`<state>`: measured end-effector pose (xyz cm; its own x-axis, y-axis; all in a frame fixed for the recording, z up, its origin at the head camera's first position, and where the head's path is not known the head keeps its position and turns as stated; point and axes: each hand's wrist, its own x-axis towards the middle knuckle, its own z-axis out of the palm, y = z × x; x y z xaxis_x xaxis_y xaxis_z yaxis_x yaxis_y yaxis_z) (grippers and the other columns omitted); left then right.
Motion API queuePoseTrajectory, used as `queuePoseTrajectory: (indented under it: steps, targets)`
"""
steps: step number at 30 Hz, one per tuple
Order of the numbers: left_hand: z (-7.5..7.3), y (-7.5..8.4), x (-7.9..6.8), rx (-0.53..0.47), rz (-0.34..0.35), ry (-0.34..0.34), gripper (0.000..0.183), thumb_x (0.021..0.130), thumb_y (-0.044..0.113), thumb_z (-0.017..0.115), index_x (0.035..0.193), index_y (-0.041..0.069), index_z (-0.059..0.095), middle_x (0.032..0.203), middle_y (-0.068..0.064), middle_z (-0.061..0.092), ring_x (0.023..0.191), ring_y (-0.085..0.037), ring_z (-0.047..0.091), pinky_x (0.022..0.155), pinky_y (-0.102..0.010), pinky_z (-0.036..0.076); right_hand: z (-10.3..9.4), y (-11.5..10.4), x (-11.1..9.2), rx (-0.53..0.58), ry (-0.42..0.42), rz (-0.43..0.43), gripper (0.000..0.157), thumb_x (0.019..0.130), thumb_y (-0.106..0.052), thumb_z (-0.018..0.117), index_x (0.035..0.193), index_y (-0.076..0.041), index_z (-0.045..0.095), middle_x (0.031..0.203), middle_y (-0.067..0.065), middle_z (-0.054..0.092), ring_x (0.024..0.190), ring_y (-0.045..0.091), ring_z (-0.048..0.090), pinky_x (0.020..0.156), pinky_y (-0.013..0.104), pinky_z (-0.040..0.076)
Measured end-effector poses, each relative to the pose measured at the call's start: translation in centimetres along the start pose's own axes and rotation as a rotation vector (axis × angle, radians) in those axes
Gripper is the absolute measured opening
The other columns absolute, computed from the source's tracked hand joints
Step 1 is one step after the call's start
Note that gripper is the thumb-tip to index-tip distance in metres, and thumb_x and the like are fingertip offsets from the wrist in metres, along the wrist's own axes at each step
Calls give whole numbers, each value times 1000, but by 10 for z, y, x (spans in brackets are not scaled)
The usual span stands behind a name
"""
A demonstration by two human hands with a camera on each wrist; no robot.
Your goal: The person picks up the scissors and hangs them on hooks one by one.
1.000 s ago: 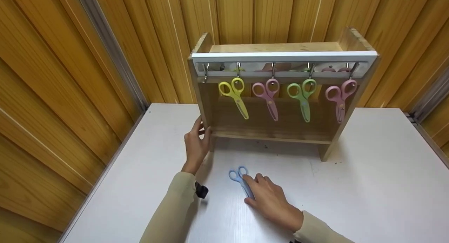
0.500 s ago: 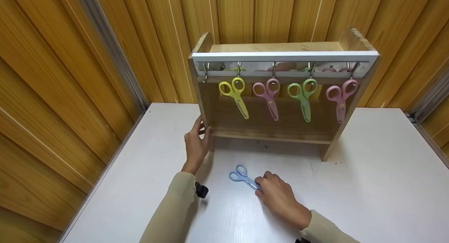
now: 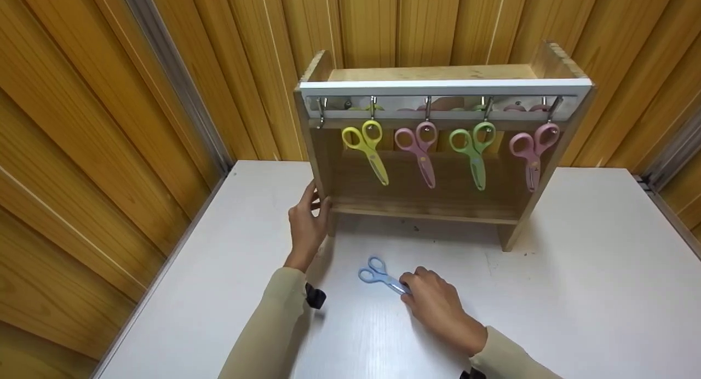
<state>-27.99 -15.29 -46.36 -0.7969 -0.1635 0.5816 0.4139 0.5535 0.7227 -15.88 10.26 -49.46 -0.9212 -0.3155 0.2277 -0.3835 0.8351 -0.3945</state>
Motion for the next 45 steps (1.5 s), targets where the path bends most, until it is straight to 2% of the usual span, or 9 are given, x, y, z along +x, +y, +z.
queuePoseTrajectory:
  steps: [6, 12, 15, 19, 30, 37, 45]
  targets:
    - [1, -1, 0, 3, 20, 7, 51, 99, 7, 68, 148, 9, 54, 129, -16, 69, 98, -31, 75, 83, -41, 63, -1, 0, 1, 32, -31, 16, 19, 79, -2, 86, 93, -8, 75, 75, -1, 56, 67, 14, 50, 51, 35, 47]
    - [1, -2, 0, 3, 24, 16, 51, 98, 6, 69, 147, 7, 55, 124, -19, 71, 96, -33, 75, 84, -47, 62, -4, 2, 2, 63, -60, 36, 14, 81, -5, 85, 84, -9, 72, 74, -3, 56, 65, 13, 49, 50, 34, 45]
    - [0, -1, 0, 10, 19, 15, 51, 99, 6, 69, 147, 7, 55, 123, -19, 71, 97, -33, 75, 84, -46, 62, -5, 2, 3, 77, -66, 45, 14, 81, -7, 85, 80, -10, 72, 73, -4, 58, 63, 12, 49, 50, 34, 45]
    - [-1, 0, 0, 8, 12, 9, 50, 99, 7, 68, 148, 8, 55, 125, -17, 71, 97, -32, 75, 85, -44, 62, -6, 3, 3, 91, -63, 45, 14, 80, -6, 85, 80, -10, 72, 73, -3, 61, 64, 12, 50, 50, 34, 45]
    - [0, 0, -1, -4, -3, -5, 52, 100, 8, 68, 149, 8, 53, 128, -19, 69, 101, -35, 74, 86, -50, 61, -9, 4, 3, 109, -52, 44, 14, 80, -6, 86, 81, -12, 73, 75, -3, 66, 64, 12, 52, 51, 35, 45]
    - [-1, 1, -1, 8, -8, 0, 52, 99, 8, 68, 149, 10, 53, 128, -17, 70, 102, -32, 74, 85, -48, 62, -30, -4, 13, 86, -22, 30, 10, 83, -5, 82, 84, -12, 75, 74, -4, 63, 61, 12, 50, 49, 33, 43]
    - [-1, 3, 0, 24, -11, 0, 51, 100, 8, 68, 148, 9, 54, 131, -15, 69, 103, -31, 74, 86, -45, 62, -59, -17, 27, 103, 92, -53, 13, 82, -8, 86, 82, -13, 74, 74, -6, 64, 63, 8, 51, 51, 30, 46]
